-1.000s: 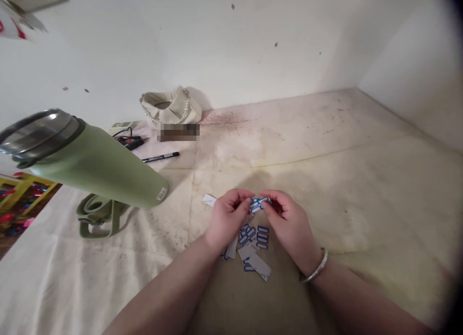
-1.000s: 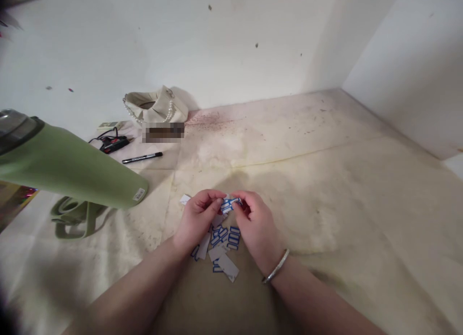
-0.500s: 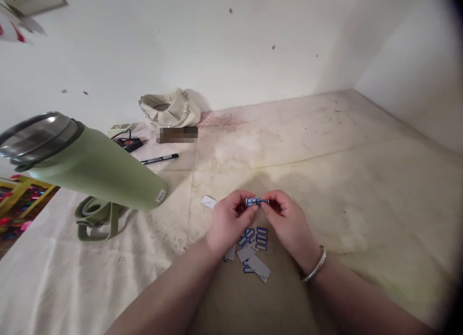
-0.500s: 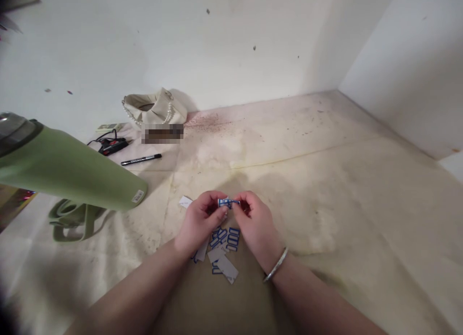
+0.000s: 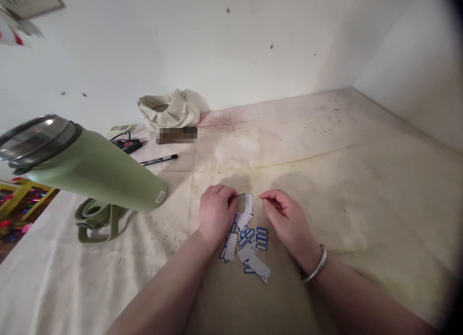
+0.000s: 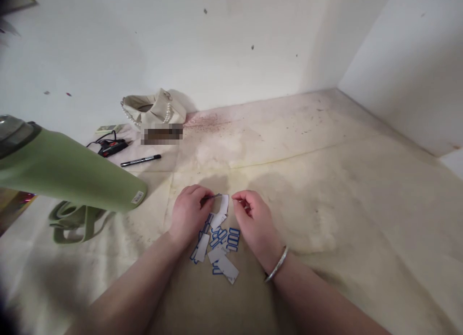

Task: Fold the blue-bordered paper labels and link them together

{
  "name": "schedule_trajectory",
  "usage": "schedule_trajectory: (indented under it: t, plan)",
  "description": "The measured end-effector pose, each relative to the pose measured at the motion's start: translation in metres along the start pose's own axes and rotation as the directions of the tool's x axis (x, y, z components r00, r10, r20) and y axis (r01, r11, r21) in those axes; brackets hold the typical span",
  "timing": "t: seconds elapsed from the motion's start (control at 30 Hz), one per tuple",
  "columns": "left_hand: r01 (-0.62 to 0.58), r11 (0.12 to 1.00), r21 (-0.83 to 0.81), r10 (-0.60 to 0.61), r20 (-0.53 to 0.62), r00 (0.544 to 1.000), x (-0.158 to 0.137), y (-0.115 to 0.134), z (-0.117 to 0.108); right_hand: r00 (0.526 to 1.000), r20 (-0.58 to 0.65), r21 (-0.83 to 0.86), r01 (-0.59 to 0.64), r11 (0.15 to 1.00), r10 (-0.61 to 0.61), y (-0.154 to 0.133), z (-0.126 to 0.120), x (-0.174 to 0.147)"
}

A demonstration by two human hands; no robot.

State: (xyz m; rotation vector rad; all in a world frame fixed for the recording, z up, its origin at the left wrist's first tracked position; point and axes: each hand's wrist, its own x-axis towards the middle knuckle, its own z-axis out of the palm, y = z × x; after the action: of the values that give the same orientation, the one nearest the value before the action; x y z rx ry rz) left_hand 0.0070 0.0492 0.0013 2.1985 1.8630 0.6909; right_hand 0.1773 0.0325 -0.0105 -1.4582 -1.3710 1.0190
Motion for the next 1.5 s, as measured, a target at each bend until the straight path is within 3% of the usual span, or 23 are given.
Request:
schedule_trajectory:
  t: [0.1,0.27,0.5,0.67,0.9,1.07,1.23,1.33,1.4,1.5]
  plan:
    - [-0.002,1.000,-0.030,0.001,-0.030,1.000,0.000,0.002,0.000,1.000,0.008,-0.015,0.011,1.000,-0.011,0.001,0.000,0.000]
    - [0.001,1.000,0.008,-0.001,0.056,0.998,-0.001,0.003,0.001,0.998,0.042,-0.046,0.052,0.998,-0.050,0.005,0.001,0.000]
    - [0.011,0.997,-0.076,-0.009,0.022,1.000,-0.001,0.000,0.003,0.986,0.052,-0.169,0.165,0.972,-0.158,0.007,0.002,0.000]
    - [0.032,0.997,-0.075,-0.031,0.016,0.999,0.000,0.001,0.005,0.955,0.080,-0.361,0.294,0.885,-0.285,0.008,0.005,0.007]
    - [0.141,0.977,-0.158,-0.151,-0.047,0.988,0.003,0.000,0.006,0.931,0.167,-0.512,0.362,0.779,-0.323,0.011,0.009,0.015]
    - [0.172,0.964,-0.205,-0.187,-0.053,0.981,0.004,-0.001,0.007,0.930,0.170,-0.502,0.365,0.784,-0.325,0.009,0.010,0.018]
    - [0.218,0.938,-0.268,-0.242,-0.062,0.968,0.000,-0.001,0.006,0.940,0.113,-0.407,0.340,0.848,-0.323,0.008,0.010,0.019]
    - [0.255,0.848,-0.464,-0.296,-0.017,0.955,-0.008,0.008,0.006,0.946,0.065,-0.308,0.321,0.896,-0.317,0.007,0.007,0.013]
    - [0.298,0.702,-0.647,-0.297,0.114,0.948,-0.014,0.016,0.007,0.945,0.027,-0.255,0.321,0.912,-0.326,0.003,0.004,0.007]
    - [0.416,0.547,-0.726,-0.235,0.343,0.909,-0.017,0.027,0.007,0.910,-0.059,-0.231,0.387,0.893,-0.410,-0.006,-0.002,-0.003]
